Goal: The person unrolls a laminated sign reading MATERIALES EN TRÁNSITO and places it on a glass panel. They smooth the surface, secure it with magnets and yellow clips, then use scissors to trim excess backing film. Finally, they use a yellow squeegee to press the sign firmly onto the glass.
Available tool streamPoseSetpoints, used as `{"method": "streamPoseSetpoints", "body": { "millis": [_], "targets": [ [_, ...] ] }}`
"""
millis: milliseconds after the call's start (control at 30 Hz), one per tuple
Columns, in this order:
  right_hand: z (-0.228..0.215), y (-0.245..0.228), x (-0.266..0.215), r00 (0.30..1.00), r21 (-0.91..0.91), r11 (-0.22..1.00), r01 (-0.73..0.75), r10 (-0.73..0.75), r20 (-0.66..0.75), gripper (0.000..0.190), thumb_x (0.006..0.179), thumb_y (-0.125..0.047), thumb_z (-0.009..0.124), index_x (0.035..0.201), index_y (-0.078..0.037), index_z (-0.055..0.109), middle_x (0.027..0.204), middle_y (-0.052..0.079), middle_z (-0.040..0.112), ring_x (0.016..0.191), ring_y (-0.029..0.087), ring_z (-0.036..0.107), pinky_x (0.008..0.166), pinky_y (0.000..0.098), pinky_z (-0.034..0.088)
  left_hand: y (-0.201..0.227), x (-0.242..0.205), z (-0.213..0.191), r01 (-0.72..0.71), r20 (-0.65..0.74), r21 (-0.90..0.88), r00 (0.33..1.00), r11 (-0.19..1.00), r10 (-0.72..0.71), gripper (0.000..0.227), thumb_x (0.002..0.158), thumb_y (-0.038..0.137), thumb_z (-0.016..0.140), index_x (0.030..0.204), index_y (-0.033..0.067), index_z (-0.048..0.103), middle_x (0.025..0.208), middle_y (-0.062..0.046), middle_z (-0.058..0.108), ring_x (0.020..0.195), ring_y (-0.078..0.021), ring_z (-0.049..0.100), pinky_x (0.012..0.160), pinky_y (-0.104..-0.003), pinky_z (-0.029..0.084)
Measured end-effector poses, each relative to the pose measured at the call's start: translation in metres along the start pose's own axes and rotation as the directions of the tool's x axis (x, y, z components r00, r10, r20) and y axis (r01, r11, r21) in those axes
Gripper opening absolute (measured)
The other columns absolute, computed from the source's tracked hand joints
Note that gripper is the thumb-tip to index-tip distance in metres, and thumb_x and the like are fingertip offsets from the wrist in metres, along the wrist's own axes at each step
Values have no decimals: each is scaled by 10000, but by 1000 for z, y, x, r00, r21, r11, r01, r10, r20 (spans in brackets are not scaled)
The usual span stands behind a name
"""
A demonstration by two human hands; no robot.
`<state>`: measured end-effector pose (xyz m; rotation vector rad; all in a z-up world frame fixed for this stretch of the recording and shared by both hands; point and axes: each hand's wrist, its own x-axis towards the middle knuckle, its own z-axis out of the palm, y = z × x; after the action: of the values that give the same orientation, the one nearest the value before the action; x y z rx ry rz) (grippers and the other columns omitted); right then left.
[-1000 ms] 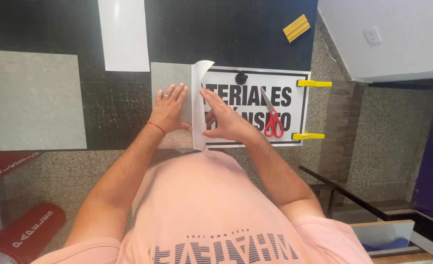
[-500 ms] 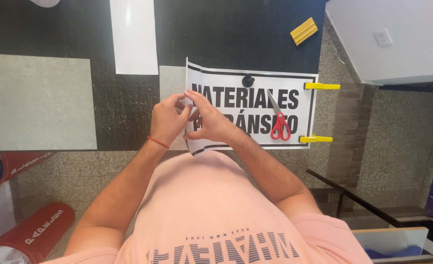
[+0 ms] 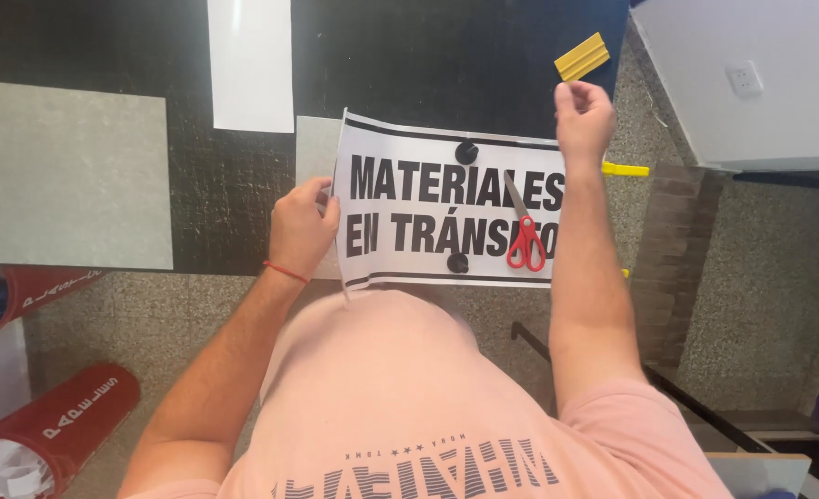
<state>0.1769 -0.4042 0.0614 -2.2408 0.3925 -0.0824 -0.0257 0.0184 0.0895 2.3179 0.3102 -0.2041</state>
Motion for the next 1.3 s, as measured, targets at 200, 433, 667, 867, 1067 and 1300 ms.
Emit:
{"method": "streamPoseSetpoints", "body": {
  "millis": [200,433,667,867,1067,1300],
  "targets": [
    [17,107,130,933,-303,884,-356,320,-162,640,964,-691,833,1281,-146,723,1287,81,792,1196,295,769,1008,477,621,15,-10,6,10,-10,33,1000,999,-10,350,1065,147,702,1393,74,803,1088,-126,838,948,-307,772,896,-488,613],
    [48,128,163,915,-232,889,-395,358,-187,978,803,-392,1136,1426,96,561,1329,259,750,1213,420,828,993,542,709,30,-14,11,72,-46,103,997,992,-68,355,1072,121,763,1415,32,784,1011,-186,822,817,-276,838,692,-369,688],
    [24,46,92,987,208,968,-138,153,-58,504,845,-38,726,1347,-88,727,1055,70,786,737,90,800,662,212,682,9,-7,22,3,-42,140,999,990,3,366,1057,130,774,1412,44,784,1005,-181,821,802,-296,841,683,-410,692],
    [20,-3,-116,772,479,862,168,-417,480,250,994,94,446,1122,-120,461,1243,182,745,1080,263,705,742,328,530,-4,-1,17,-21,2,143,1000,989,21,364,1068,131,763,1420,43,774,1011,-176,825,805,-283,844,695,-382,695],
    [69,57,-171,545,315,909,-273,-123,829,726,978,-585,696,1471,-60,601,1023,64,492,936,207,562,831,371,510,-20,2,17,-47,26,111,999,993,45,368,1060,122,772,1421,50,772,1014,-169,824,812,-282,847,697,-387,698],
    [80,15,-181,864,-262,960,-102,216,455,404,1064,-511,800,1252,-156,763,1081,146,852,950,303,840,788,423,638,-23,6,13,-34,51,69,998,997,31,379,1063,81,747,1437,24,758,1039,-203,828,870,-315,853,743,-397,710]
  ]
}}
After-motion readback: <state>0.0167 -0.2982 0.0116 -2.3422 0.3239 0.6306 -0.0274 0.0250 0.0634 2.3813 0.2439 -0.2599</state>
